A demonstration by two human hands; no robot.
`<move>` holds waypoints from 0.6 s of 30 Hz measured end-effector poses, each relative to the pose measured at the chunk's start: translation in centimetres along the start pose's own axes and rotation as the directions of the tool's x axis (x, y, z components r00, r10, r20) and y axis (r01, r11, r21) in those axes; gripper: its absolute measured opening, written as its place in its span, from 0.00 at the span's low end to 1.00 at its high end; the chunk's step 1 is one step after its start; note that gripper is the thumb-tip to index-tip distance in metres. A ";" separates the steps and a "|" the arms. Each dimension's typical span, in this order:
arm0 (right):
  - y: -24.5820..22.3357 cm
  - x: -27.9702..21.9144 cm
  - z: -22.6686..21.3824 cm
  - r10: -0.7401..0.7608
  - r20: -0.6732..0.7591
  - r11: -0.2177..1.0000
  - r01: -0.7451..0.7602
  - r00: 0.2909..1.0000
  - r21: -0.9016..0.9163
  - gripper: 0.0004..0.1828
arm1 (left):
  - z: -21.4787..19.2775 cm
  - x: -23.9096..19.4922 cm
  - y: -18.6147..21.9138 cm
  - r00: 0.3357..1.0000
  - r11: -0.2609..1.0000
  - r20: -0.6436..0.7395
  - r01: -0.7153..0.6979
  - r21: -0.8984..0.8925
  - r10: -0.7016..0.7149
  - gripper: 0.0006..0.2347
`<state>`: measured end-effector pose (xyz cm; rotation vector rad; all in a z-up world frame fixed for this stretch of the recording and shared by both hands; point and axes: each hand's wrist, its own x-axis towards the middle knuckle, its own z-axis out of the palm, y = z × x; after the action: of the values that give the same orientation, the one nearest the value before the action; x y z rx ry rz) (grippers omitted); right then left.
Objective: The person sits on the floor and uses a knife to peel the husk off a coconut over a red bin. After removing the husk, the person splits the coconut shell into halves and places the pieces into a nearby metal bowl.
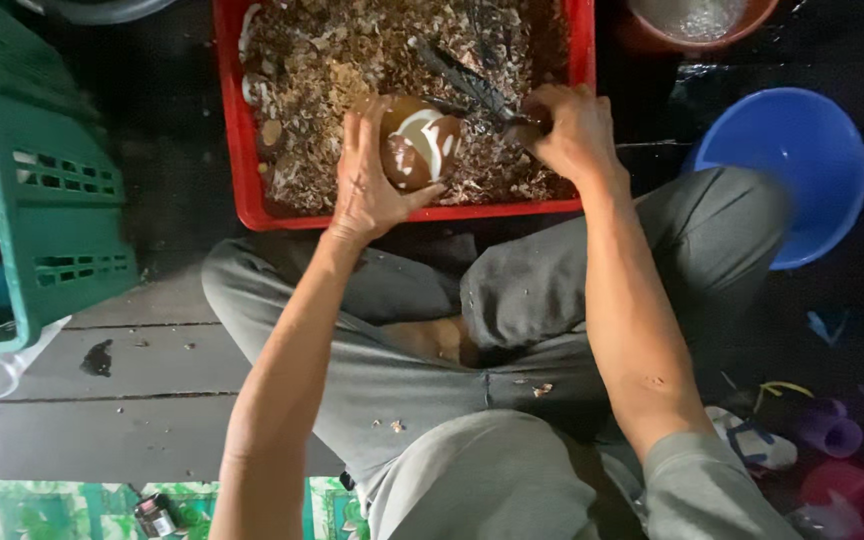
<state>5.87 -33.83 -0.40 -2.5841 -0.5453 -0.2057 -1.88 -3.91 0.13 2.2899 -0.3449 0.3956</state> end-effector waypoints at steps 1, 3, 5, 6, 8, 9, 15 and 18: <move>-0.1 -0.1 0.1 0.022 0.026 1.000 -0.022 0.999 -0.022 0.17 | -0.3 0.0 -0.2 1.000 1.000 -0.002 -0.024 0.001 0.024 0.52; 0.1 -0.4 0.7 0.067 0.082 0.996 -0.062 0.994 -0.062 0.22 | -0.8 -0.2 -0.4 0.998 0.998 0.021 -0.063 -0.022 0.063 0.51; 0.8 -0.2 1.4 0.031 0.057 0.999 -0.029 0.998 -0.042 0.25 | -1.1 0.3 -0.1 0.998 0.998 0.029 -0.064 0.016 0.063 0.51; 1.1 -0.4 1.9 0.016 0.047 0.999 -0.015 0.999 -0.030 0.26 | -1.0 0.4 0.3 0.999 0.997 0.030 -0.038 0.064 0.036 0.51; 2.1 -0.3 2.8 -0.093 0.002 0.996 0.093 0.996 0.012 0.24 | -0.3 0.7 1.3 1.000 0.995 0.000 0.004 0.104 -0.004 0.53; 2.8 0.0 3.0 -0.146 -0.022 0.989 0.147 0.989 0.029 0.23 | 0.1 0.6 2.0 0.999 0.995 -0.029 0.020 0.096 -0.017 0.54; 6.9 5.2 3.9 -0.079 -0.030 0.997 0.080 0.996 0.023 0.10 | 0.9 1.0 3.0 0.987 0.988 -0.061 0.154 0.027 -0.152 0.47; 9.0 9.4 3.5 0.071 -0.023 0.996 -0.073 0.997 -0.053 0.12 | 0.3 1.0 2.2 0.993 0.993 -0.033 0.108 -0.053 -0.110 0.47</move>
<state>18.28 -36.09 -5.11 -2.6451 -0.4439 -0.2255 -1.69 -5.70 1.78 2.2368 -0.2089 0.3675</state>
